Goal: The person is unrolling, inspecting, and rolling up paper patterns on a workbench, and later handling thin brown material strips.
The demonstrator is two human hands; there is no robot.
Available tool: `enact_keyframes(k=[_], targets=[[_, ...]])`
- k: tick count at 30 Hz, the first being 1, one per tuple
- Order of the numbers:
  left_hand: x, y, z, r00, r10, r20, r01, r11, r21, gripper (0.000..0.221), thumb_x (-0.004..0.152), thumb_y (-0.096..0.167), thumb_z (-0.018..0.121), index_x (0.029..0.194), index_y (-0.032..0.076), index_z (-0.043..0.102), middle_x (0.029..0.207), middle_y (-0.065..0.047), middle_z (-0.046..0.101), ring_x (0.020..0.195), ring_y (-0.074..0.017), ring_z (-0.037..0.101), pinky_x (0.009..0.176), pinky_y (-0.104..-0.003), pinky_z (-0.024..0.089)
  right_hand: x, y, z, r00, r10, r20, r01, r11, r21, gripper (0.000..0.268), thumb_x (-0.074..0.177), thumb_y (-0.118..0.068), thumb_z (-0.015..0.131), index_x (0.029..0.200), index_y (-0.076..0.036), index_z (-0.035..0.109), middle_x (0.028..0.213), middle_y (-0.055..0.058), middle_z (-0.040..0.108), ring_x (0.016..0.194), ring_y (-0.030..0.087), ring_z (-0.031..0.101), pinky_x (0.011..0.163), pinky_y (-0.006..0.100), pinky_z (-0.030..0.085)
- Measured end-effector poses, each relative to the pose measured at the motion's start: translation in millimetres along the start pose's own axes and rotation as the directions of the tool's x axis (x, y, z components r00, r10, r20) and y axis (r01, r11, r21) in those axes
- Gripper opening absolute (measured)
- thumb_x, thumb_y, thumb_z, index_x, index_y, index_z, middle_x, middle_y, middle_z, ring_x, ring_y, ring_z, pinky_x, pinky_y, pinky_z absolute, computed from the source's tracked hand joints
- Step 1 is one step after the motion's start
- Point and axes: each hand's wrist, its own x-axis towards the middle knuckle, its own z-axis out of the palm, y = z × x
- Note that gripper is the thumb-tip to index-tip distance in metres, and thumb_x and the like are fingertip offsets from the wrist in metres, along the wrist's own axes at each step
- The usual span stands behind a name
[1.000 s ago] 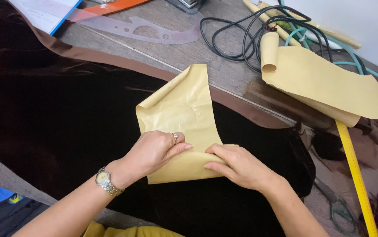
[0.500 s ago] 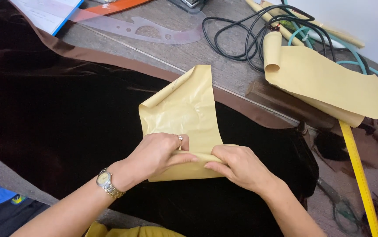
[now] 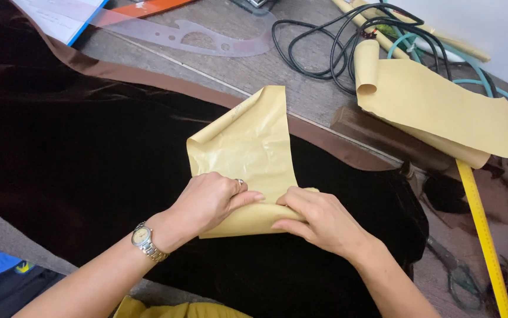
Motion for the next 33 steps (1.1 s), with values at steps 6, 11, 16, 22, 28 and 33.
enact_keyframes(k=[6, 11, 16, 22, 28, 33], targets=[[-5.7, 6.2, -7.1, 0.999, 0.042, 0.0, -0.042, 0.999, -0.024, 0.047, 0.084, 0.059, 0.061, 0.079, 0.012, 0.064, 0.064, -0.008, 0.066, 0.072, -0.0311, 0.069, 0.069, -0.043, 0.055, -0.4, 13.5, 4.2, 0.997, 0.066, 0.047, -0.065, 0.998, -0.01, 0.028, 0.095, -0.039, 0.053, 0.081, -0.016, 0.059, 0.062, 0.003, 0.058, 0.059, 0.025, 0.063, 0.058, 0.034, 0.054], [-4.8, 3.2, -6.5, 1.0, 0.003, 0.012, -0.003, 1.0, -0.005, 0.051, 0.09, 0.057, 0.054, 0.074, 0.01, 0.064, 0.058, -0.012, 0.064, 0.068, -0.0351, 0.068, 0.067, -0.043, 0.054, 3.5, 1.7, 0.2, 1.0, 0.008, 0.018, -0.007, 1.0, -0.016, 0.025, 0.089, -0.042, 0.062, 0.091, -0.017, 0.061, 0.072, 0.002, 0.061, 0.065, 0.025, 0.066, 0.06, 0.036, 0.055], [-7.5, 12.1, -12.1, 0.998, 0.063, 0.021, -0.062, 0.998, -0.025, 0.046, 0.075, 0.06, 0.07, 0.083, 0.014, 0.066, 0.07, -0.006, 0.068, 0.075, -0.0286, 0.071, 0.069, -0.043, 0.056, 1.7, 14.1, 7.6, 0.992, 0.097, 0.076, -0.095, 0.995, -0.033, 0.035, 0.097, -0.043, 0.047, 0.075, -0.017, 0.056, 0.057, 0.0, 0.056, 0.055, 0.023, 0.06, 0.056, 0.03, 0.052], [-3.5, 0.5, -1.6, 0.995, -0.047, 0.088, 0.054, 0.995, -0.081, 0.05, 0.092, 0.053, 0.053, 0.069, 0.01, 0.064, 0.057, -0.012, 0.062, 0.067, -0.0344, 0.066, 0.066, -0.04, 0.053, 2.6, 8.1, 8.4, 1.0, 0.0, 0.019, 0.001, 0.998, -0.062, 0.028, 0.091, -0.045, 0.059, 0.084, -0.017, 0.057, 0.067, 0.001, 0.057, 0.063, 0.025, 0.065, 0.058, 0.036, 0.054], [-6.2, 6.3, -7.1, 0.998, 0.015, 0.059, -0.009, 0.995, -0.099, 0.044, 0.083, 0.053, 0.067, 0.074, 0.011, 0.067, 0.061, -0.006, 0.065, 0.068, -0.0271, 0.068, 0.065, -0.037, 0.054, 2.3, 10.8, 6.3, 0.995, 0.082, 0.055, -0.075, 0.99, -0.117, 0.037, 0.092, -0.05, 0.055, 0.073, -0.019, 0.053, 0.057, -0.001, 0.053, 0.055, 0.021, 0.061, 0.055, 0.031, 0.052], [-7.8, 3.1, -4.2, 0.998, 0.005, 0.061, -0.001, 0.998, -0.063, 0.049, 0.091, 0.052, 0.057, 0.069, 0.009, 0.066, 0.058, -0.011, 0.064, 0.066, -0.0342, 0.067, 0.065, -0.04, 0.054, 0.8, 4.7, 6.4, 0.997, 0.05, 0.065, -0.045, 0.997, -0.069, 0.029, 0.091, -0.046, 0.058, 0.081, -0.019, 0.057, 0.062, 0.0, 0.056, 0.058, 0.023, 0.063, 0.056, 0.034, 0.053]])
